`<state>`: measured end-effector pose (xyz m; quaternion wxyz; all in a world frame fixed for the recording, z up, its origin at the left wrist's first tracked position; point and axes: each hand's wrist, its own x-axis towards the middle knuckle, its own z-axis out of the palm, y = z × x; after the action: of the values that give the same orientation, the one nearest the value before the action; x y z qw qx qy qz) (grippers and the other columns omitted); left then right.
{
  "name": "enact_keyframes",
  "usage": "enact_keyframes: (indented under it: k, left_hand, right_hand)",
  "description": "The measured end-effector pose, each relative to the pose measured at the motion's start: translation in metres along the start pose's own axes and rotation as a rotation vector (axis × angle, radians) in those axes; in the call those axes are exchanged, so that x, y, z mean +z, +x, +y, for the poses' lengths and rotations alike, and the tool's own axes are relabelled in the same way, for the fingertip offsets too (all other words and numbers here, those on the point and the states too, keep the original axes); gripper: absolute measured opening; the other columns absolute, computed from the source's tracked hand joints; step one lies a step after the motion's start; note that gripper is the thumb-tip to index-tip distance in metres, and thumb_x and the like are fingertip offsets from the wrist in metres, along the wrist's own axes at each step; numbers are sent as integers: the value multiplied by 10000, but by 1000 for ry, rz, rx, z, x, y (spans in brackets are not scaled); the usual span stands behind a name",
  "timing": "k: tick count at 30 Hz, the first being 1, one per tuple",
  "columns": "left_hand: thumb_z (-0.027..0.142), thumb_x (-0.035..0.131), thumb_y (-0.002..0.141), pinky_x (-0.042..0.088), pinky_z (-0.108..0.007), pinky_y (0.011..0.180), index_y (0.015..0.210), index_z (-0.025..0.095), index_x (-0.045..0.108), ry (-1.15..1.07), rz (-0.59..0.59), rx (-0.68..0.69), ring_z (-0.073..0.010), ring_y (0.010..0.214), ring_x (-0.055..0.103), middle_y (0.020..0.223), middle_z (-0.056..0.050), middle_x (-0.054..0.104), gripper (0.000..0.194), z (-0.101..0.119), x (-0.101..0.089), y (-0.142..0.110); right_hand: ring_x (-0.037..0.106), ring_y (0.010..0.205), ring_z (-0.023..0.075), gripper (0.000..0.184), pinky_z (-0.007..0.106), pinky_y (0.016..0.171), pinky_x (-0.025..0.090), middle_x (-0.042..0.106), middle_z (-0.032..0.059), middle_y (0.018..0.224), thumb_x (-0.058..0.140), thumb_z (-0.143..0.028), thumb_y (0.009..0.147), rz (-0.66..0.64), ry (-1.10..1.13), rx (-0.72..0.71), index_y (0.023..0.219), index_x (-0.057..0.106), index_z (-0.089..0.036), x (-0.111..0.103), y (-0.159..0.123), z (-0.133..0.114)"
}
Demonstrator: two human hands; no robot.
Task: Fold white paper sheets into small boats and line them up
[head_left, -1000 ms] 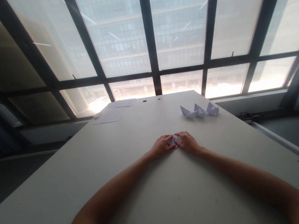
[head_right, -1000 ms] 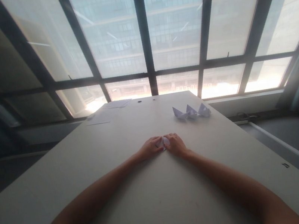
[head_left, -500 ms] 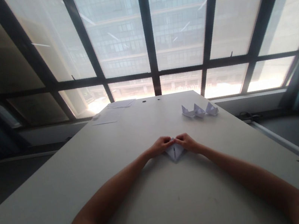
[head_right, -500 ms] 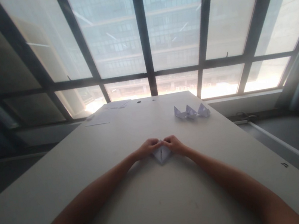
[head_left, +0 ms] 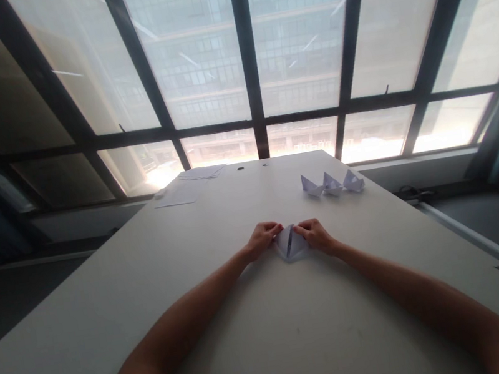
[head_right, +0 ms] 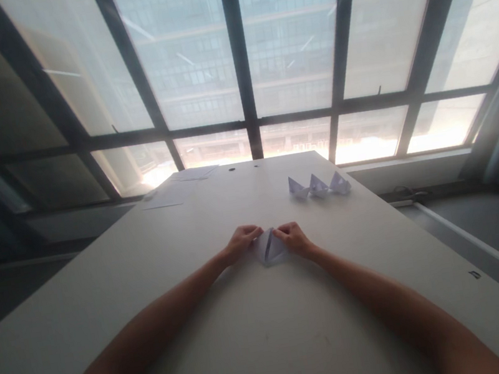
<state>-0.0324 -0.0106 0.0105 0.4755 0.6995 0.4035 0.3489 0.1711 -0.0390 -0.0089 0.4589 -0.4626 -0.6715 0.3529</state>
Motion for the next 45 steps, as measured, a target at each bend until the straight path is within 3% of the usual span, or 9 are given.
enact_keyframes:
  k: [6,15,21,25,29,34,36,42,45]
  left_hand:
    - [612,662,772,319,-224,550,859,95,709,51,-157,82,-107,603,455,675,-9,585,527,-2,-1,-1]
    - [475,684,753,311,-229,556,759,118,659,-35,-124,55,-106,600,445,643,23,537,358,3,6,-4]
    - [360,703,701,278,-224,508,694,137,632,-188,28,-38,-98,538,426,586,39,514,235,3,9,-1]
    - [314,744,683,319,-220,502,712,141,630,-473,255,-111,-105,531,468,603,25,545,209,-5,6,8]
    - [337,653,831,421,-211,578,758,170,555,-603,442,-106,-102,597,535,687,19,558,207,-16,-2,17]
    - [293,500,970,521,-268,693,842,189,487,-728,561,-119,-123,728,631,921,-49,649,165,-23,-13,24]
    - [310,505,980,550,-320,737,875,185,498,-770,528,-113,-146,780,662,1033,-83,665,164,-22,-16,23]
    - [289,783,809,523,-423,958,1070,190,575,-870,116,-24,-221,978,691,1156,-102,672,348,-20,-15,16]
    - [272,796,794,510,-386,982,1057,155,626,-833,152,-26,-205,976,684,1127,-110,683,334,-21,-14,16]
  right_hand:
    - [302,520,86,477,226,465,201,354,-41,532,558,-565,818,-159,-44,-45,569,515,-161,-1,-1,-1]
    - [283,518,86,479,237,473,184,318,-52,526,556,-560,828,-225,-30,-45,557,486,-172,-1,-3,-6]
    - [297,520,91,418,242,487,209,327,-50,511,546,-450,808,-84,-22,-79,504,428,-187,-1,-1,-5]
    - [359,511,105,399,246,501,266,405,-39,490,537,-439,795,161,13,-63,494,477,-184,-6,5,3]
    - [432,500,124,411,252,507,322,502,-13,496,542,-464,811,412,47,-65,523,561,-173,-11,11,10]
    - [493,465,130,400,251,484,367,594,27,508,584,-454,819,469,107,-55,561,634,-153,-10,12,11]
    - [528,464,137,388,253,477,395,636,49,537,606,-460,814,439,154,-51,594,662,-145,-8,11,9]
    - [642,552,171,349,255,503,460,712,83,658,669,-475,785,323,218,-90,744,719,-133,-4,9,7]
    - [657,568,177,322,252,508,466,715,79,662,682,-460,774,208,184,-95,755,702,-140,-1,5,5]
